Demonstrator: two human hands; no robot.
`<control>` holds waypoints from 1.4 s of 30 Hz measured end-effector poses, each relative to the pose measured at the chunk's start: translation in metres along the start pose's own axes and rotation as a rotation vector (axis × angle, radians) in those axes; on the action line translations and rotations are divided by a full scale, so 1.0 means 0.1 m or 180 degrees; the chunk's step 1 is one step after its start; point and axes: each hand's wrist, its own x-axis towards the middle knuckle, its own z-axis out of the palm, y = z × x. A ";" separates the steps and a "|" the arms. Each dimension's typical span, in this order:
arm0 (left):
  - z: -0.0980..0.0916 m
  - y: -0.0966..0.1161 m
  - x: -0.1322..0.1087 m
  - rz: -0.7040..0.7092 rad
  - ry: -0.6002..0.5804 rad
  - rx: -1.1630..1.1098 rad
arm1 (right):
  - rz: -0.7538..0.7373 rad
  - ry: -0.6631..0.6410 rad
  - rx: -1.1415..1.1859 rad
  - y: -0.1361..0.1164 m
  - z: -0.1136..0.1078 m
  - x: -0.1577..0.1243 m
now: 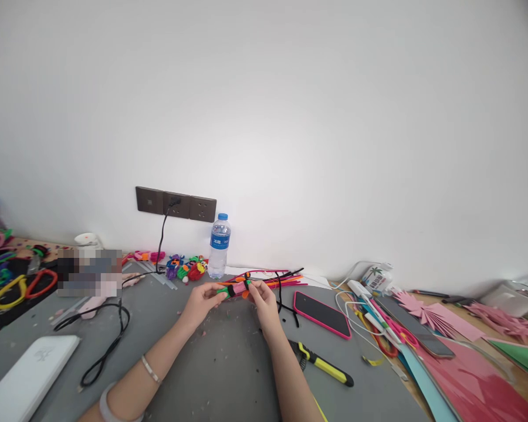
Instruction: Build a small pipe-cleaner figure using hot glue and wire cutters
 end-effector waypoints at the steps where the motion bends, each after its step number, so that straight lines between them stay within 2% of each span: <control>1: 0.00 0.00 0.00 0.0006 0.0004 0.0004 | 0.0001 -0.0005 0.0008 0.00 0.00 0.00; 19: 0.01 0.05 -0.02 -0.0017 -0.0014 0.0005 | 0.0034 -0.0056 0.0028 0.00 -0.02 0.01; 42: -0.02 -0.04 0.02 0.0053 -0.0130 0.0082 | -0.0051 -0.0061 -0.0131 0.03 -0.03 0.02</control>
